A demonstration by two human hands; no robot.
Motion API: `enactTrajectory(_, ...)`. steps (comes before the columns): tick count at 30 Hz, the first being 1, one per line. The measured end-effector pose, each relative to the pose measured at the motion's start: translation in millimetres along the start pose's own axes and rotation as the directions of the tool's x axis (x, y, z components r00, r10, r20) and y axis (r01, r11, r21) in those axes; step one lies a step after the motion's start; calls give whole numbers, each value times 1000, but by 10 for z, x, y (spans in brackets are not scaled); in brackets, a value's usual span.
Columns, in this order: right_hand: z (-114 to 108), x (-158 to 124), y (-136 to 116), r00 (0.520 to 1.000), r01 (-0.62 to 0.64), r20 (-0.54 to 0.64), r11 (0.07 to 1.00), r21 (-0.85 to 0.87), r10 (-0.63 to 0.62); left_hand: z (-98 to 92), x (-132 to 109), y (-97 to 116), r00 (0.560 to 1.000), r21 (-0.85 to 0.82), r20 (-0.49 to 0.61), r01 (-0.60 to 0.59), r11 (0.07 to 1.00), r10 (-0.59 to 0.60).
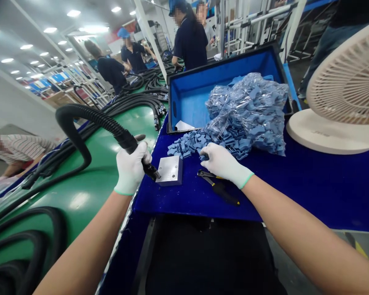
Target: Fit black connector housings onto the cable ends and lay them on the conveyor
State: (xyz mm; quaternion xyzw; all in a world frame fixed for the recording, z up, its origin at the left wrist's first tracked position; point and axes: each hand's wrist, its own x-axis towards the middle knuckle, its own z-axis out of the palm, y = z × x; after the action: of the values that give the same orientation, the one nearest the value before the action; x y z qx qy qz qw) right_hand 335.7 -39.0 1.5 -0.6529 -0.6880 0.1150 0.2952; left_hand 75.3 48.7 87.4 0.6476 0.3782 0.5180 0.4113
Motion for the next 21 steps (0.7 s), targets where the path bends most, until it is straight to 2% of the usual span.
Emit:
enactTrajectory(5,-10,5,-94,998,7,-58,966,258,8,14,-71,-106,999,73,-48,20,997,-16)
enactTrajectory(8,-38,25,-305,999,1,-35,899,439,16,16,-67,-143,999,90,-38,27,996,-23)
enactTrajectory(11,-47,111,-602,997,46,24,833,551,-71,2,-42,-138,999,87,4,47,995,-47)
enactTrajectory(14,-3,248,-893,984,103,56,787,609,-171,-31,-16,-124,999,147,15,35,988,-38)
enactTrajectory(16,67,351,-1033,978,96,85,777,622,-189,-54,0,-131,1000,177,18,22,984,-25)
enactTrajectory(21,336,591,-1134,955,-52,254,753,656,-155,-83,37,-208,998,153,38,37,988,-43)
